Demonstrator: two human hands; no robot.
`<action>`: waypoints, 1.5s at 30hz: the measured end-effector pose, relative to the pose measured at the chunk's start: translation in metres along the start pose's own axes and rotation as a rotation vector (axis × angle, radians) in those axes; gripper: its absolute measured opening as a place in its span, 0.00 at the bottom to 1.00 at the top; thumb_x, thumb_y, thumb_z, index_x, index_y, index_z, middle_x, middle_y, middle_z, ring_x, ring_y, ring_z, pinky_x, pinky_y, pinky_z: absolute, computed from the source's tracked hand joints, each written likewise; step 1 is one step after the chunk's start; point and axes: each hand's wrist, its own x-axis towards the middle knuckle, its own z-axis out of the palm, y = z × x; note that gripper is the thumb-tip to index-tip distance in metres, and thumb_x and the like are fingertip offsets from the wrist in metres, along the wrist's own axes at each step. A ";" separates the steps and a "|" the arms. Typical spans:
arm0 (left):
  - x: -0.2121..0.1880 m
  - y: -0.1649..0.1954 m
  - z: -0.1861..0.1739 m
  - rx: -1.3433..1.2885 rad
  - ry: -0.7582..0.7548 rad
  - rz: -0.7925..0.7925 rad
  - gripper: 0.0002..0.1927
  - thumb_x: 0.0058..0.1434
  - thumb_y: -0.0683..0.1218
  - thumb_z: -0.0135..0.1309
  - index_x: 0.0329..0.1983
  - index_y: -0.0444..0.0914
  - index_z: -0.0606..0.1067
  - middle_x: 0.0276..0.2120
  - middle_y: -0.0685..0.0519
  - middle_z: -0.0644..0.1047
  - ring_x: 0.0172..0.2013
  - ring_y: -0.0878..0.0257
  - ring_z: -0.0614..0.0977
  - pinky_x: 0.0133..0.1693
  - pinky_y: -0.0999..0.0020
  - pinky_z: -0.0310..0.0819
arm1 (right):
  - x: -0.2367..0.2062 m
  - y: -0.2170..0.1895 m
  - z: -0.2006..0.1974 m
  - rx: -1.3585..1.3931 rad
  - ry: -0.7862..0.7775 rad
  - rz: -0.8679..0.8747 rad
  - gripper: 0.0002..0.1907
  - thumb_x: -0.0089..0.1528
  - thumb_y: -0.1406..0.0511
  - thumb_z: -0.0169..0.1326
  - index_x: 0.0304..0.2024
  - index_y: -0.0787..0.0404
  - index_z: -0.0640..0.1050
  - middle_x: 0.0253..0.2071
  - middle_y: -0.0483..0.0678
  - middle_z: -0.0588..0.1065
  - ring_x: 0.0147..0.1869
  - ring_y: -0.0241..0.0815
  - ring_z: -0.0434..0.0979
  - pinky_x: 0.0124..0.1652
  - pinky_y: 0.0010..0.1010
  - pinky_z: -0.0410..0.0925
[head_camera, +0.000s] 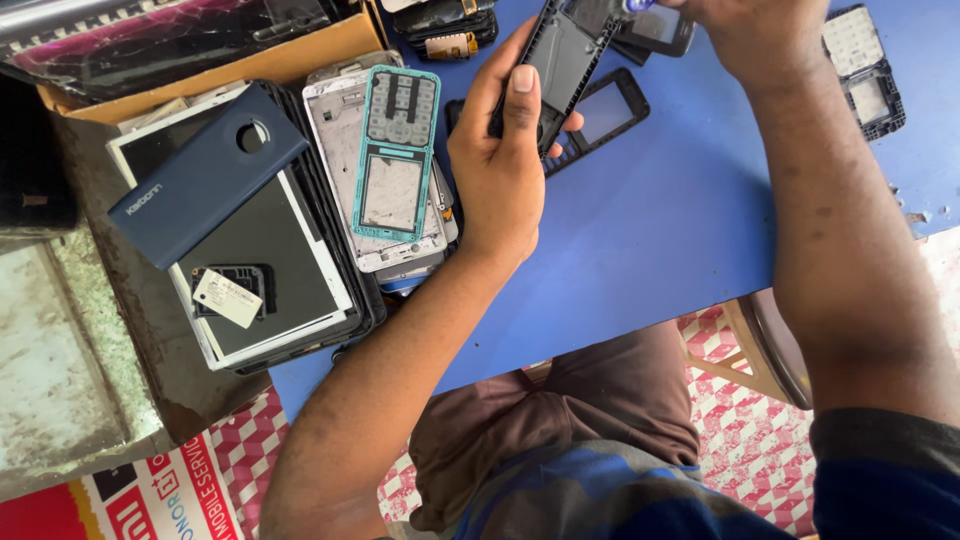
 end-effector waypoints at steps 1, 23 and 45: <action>0.000 0.000 0.000 -0.008 0.017 -0.010 0.22 0.79 0.56 0.45 0.70 0.42 0.71 0.46 0.54 0.81 0.37 0.68 0.84 0.34 0.77 0.74 | 0.001 -0.001 0.001 -0.079 -0.036 -0.014 0.24 0.63 0.54 0.70 0.33 0.69 0.77 0.31 0.49 0.74 0.31 0.43 0.72 0.32 0.30 0.64; 0.003 0.019 0.017 0.024 0.002 -0.095 0.22 0.76 0.54 0.44 0.67 0.38 0.71 0.47 0.52 0.80 0.36 0.67 0.82 0.34 0.75 0.74 | 0.010 0.001 -0.019 -0.378 0.294 -0.004 0.33 0.67 0.44 0.62 0.23 0.63 0.75 0.21 0.45 0.65 0.24 0.41 0.64 0.27 0.31 0.58; 0.000 0.010 0.015 0.246 -0.060 0.086 0.20 0.79 0.51 0.45 0.69 0.38 0.71 0.51 0.50 0.81 0.37 0.68 0.83 0.35 0.76 0.76 | 0.015 -0.016 -0.011 -0.358 0.403 0.033 0.22 0.68 0.53 0.63 0.29 0.64 0.79 0.23 0.44 0.69 0.24 0.41 0.69 0.27 0.31 0.59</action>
